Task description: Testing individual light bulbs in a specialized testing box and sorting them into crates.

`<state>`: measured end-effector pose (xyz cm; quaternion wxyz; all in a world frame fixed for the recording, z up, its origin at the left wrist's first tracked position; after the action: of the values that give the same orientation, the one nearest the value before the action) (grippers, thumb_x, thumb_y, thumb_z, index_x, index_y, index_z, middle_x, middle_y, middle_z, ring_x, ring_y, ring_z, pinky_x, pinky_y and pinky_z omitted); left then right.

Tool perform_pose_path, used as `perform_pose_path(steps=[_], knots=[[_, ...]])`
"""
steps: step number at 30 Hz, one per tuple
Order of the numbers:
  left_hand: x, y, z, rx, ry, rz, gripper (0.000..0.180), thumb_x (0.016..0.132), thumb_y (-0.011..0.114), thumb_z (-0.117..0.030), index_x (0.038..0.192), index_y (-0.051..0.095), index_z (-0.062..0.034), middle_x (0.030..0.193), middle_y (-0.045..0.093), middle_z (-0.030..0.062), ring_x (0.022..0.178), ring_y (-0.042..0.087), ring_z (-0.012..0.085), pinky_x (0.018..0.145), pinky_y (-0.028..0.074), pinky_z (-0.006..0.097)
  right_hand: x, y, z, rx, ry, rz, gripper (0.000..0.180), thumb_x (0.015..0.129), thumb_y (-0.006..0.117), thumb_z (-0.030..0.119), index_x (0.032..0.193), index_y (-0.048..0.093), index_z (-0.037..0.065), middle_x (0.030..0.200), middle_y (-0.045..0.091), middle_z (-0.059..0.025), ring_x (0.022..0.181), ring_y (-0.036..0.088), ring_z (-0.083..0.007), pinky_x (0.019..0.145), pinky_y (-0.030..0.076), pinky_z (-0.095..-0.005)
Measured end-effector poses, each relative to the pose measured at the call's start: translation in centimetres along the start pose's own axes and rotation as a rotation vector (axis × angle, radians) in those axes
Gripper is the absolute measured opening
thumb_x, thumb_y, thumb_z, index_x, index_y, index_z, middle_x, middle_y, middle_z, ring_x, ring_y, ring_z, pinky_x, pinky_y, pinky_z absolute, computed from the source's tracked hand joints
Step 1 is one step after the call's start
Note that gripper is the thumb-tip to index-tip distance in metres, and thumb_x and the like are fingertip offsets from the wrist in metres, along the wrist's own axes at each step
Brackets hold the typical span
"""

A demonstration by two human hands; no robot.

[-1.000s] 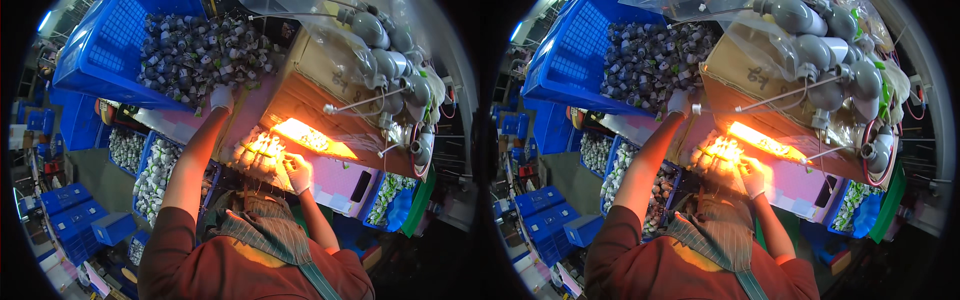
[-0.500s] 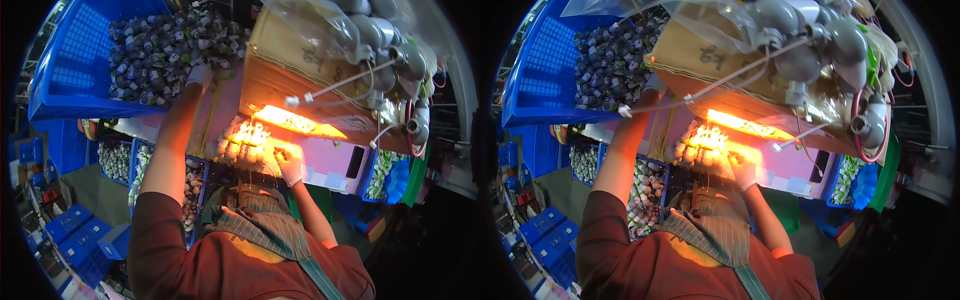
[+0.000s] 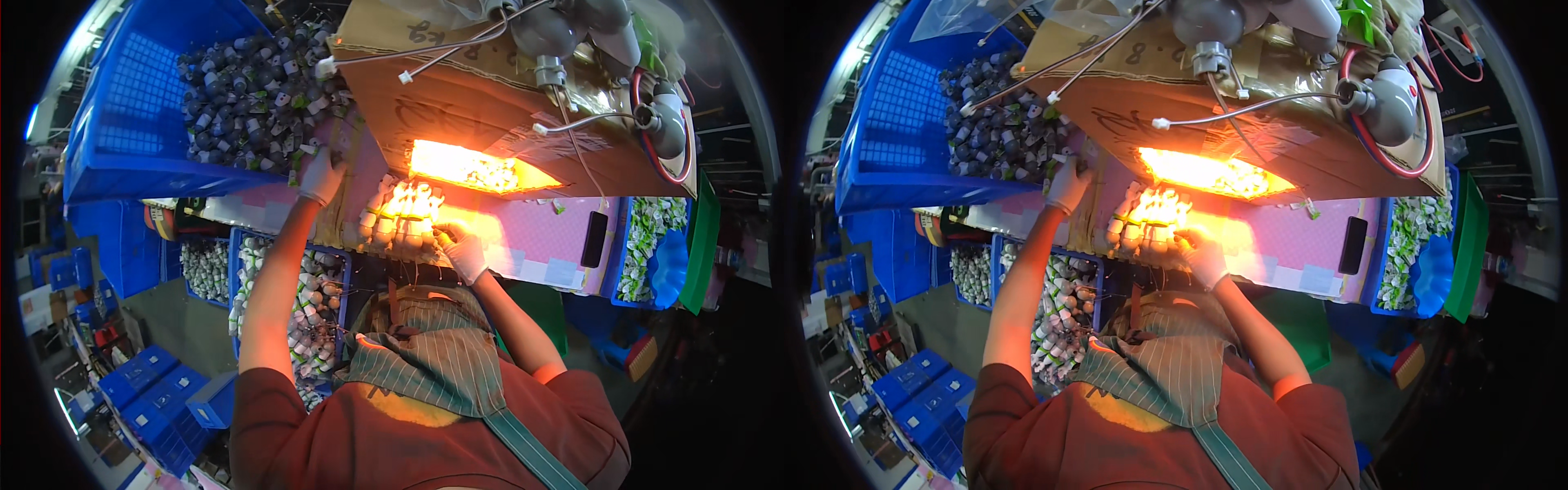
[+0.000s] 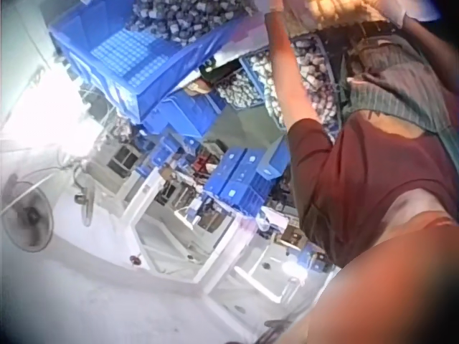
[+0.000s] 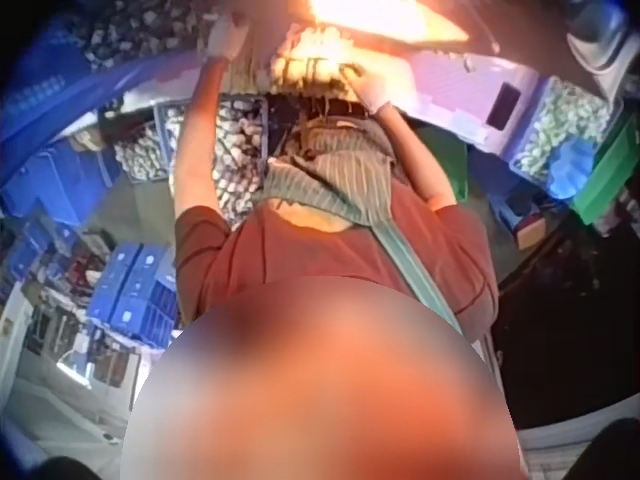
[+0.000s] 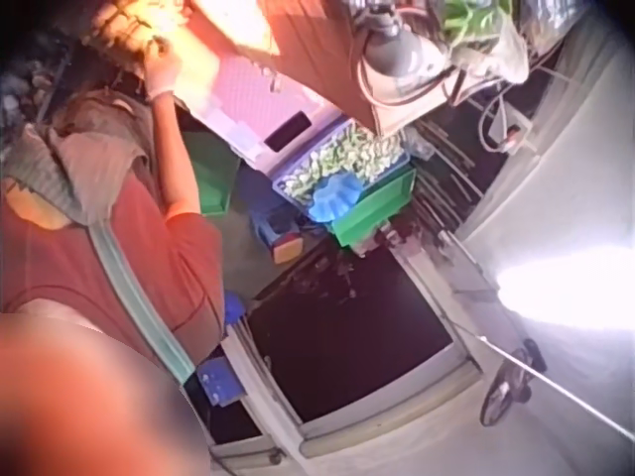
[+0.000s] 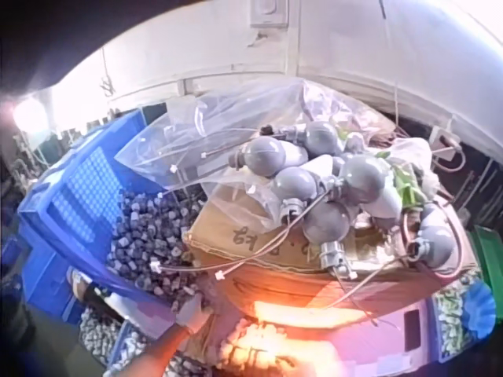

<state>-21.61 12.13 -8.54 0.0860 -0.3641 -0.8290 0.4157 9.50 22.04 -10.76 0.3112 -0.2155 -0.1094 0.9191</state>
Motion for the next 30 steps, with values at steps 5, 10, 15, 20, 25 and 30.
perform_pose_path(steps=[5, 10, 15, 20, 25, 30], knots=[[-7.6, 0.5, -5.5, -0.502, -0.027, 0.135, 0.031, 0.081, 0.067, -0.024, 0.099, 0.056, -0.0016, 0.083, 0.063, 0.0097, 0.078, 0.063, 0.0221, 0.065, 0.049, 0.032, 1.2, 2.6, 3.2, 0.493, 0.098, 0.179, 0.035, 0.094, 0.052, 0.028, 0.115, 0.054, 0.0, 0.093, 0.064, -0.0099, 0.07, 0.059, -0.0101, 0.059, 0.047, -0.0214], [-14.6, 3.8, -10.1, -1.008, -0.206, 0.45, 0.036, 0.082, 0.069, -0.027, 0.108, 0.056, -0.0046, 0.069, 0.057, 0.0016, 0.049, 0.053, 0.0095, 0.045, 0.044, 0.021, 0.9, 4.2, 8.0, 0.978, 0.247, 0.463, 0.028, 0.094, 0.05, 0.032, 0.111, 0.049, 0.01, 0.096, 0.061, -0.0103, 0.066, 0.059, -0.0137, 0.057, 0.05, -0.0284], [-16.8, 4.2, -9.8, -0.873, -0.242, 0.411, 0.037, 0.087, 0.062, -0.033, 0.11, 0.056, -0.0039, 0.072, 0.054, -0.0029, 0.052, 0.049, 0.0042, 0.044, 0.04, 0.018, 0.6, 3.7, 7.6, 0.992, 0.276, 0.394, 0.022, 0.094, 0.049, 0.029, 0.106, 0.052, 0.01, 0.084, 0.059, -0.0055, 0.052, 0.052, -0.01, 0.042, 0.04, -0.0206], [-18.7, 4.2, -8.9, -1.061, -0.367, 0.436, 0.035, 0.089, 0.059, -0.033, 0.112, 0.056, -0.0067, 0.072, 0.053, -0.0033, 0.054, 0.048, 0.0034, 0.042, 0.037, 0.017, 0.6, 4.2, 6.0, 0.823, 0.257, 0.475, 0.027, 0.094, 0.049, 0.032, 0.105, 0.055, 0.008, 0.078, 0.057, -0.0036, 0.047, 0.046, -0.0057, 0.037, 0.033, -0.0176], [-18.2, 3.7, -9.0, -0.91, -0.262, 0.246, 0.034, 0.087, 0.063, -0.024, 0.115, 0.054, -0.0069, 0.075, 0.054, -0.0018, 0.055, 0.051, 0.0055, 0.043, 0.042, 0.018, -0.4, 3.2, 6.3, 0.755, 0.225, 0.382, 0.032, 0.096, 0.042, 0.033, 0.1, 0.057, 0.005, 0.071, 0.051, -0.0003, 0.056, 0.047, -0.0071, 0.049, 0.036, -0.0185], [-17.9, 4.2, -10.0, -0.844, -0.153, 0.198, 0.046, 0.081, 0.069, -0.012, 0.121, 0.048, -0.0057, 0.082, 0.055, 0.0006, 0.056, 0.052, 0.0067, 0.048, 0.047, 0.02, -0.3, 3.4, 7.1, 0.875, 0.207, 0.372, 0.027, 0.095, 0.045, 0.031, 0.101, 0.054, 0.006, 0.076, 0.053, -0.0026, 0.063, 0.051, -0.0107, 0.056, 0.041, -0.0228]])
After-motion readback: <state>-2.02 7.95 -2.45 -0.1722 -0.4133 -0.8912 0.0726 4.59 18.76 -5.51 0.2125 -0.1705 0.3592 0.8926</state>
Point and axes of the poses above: each hand's wrist, its own x-axis towards the middle knuckle, its own y-axis out of the palm, z = x × y, the point moved 6 cm from there along x, towards the middle knuckle
